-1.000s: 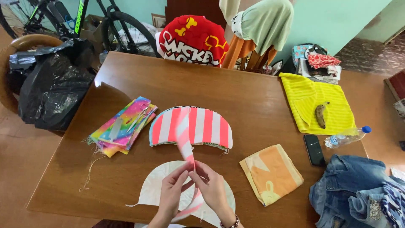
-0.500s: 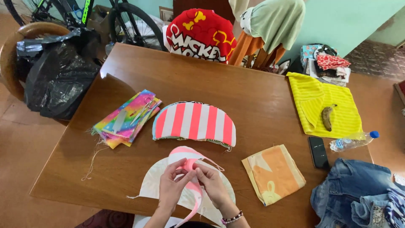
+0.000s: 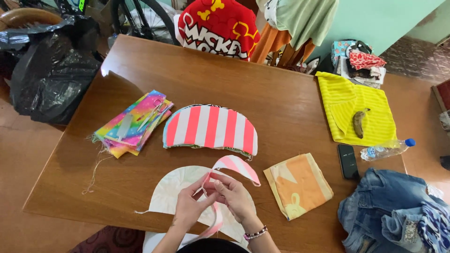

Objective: Folding and shaping a strip of striped fabric into a decorative element on a table.

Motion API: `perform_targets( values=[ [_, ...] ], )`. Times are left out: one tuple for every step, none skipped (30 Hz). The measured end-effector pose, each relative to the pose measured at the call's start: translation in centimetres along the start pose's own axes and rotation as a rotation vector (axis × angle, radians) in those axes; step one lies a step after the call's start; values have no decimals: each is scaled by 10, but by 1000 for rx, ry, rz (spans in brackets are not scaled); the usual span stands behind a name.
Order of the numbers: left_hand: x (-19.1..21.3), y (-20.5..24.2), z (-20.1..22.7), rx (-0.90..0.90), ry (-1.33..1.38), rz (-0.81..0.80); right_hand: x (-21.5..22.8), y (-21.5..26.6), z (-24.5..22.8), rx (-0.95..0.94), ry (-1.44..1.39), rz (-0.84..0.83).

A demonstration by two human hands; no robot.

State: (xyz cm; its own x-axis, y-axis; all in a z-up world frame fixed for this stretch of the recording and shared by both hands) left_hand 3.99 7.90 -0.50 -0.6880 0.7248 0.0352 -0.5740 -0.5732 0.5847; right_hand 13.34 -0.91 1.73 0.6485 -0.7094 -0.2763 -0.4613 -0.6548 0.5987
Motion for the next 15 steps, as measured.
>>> perform_targets(
  values=[
    [-3,-2,-3,-30,-56,-28,3,2,-1,-16,-9,47],
    [-3,3,3,-30,-55,-26,-1,5,-7,-16,-8,45],
    [-6,9,7,-18,-91,-51,1,10,-11,-34,92,113],
    [-9,15,10,-6,-125,-76,4,16,-16,-52,192,181],
    [-9,13,5,-4,-128,-77,4,16,-16,-54,189,181],
    [-11,11,5,-56,-148,-95,5,17,-15,-64,247,193],
    [-13,9,4,-107,-168,-111,6,17,-15,-73,305,202],
    [-11,9,4,-106,-170,-110,8,15,-12,-74,303,201],
    [-10,9,3,-107,-165,-110,8,13,-11,-37,291,176],
    [-9,8,3,-108,-159,-109,8,10,-11,0,278,152],
    [-9,9,5,-108,-162,-111,9,9,-10,0,276,154],
    [-8,9,4,-88,-151,-107,8,7,-9,20,246,137],
    [-6,10,4,-67,-140,-101,7,6,-9,38,216,118],
    [-6,8,1,-66,-141,-101,10,4,-5,37,215,118],
    [-6,7,0,-76,-131,-110,12,1,-4,67,257,116]
  ],
)
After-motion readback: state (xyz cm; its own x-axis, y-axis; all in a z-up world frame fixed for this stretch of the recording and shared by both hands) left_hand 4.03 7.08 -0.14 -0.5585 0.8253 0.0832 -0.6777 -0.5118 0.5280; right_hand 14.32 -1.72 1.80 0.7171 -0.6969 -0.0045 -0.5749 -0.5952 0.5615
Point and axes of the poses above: each hand's wrist, its own y-axis away from the middle knuckle, its own x-axis out of the back of the hand, z = x × y, the point moved 9 cm from there along -y, towards the middle knuckle, and after that the axes turned 1 degree about x, right-handed, at the moved point
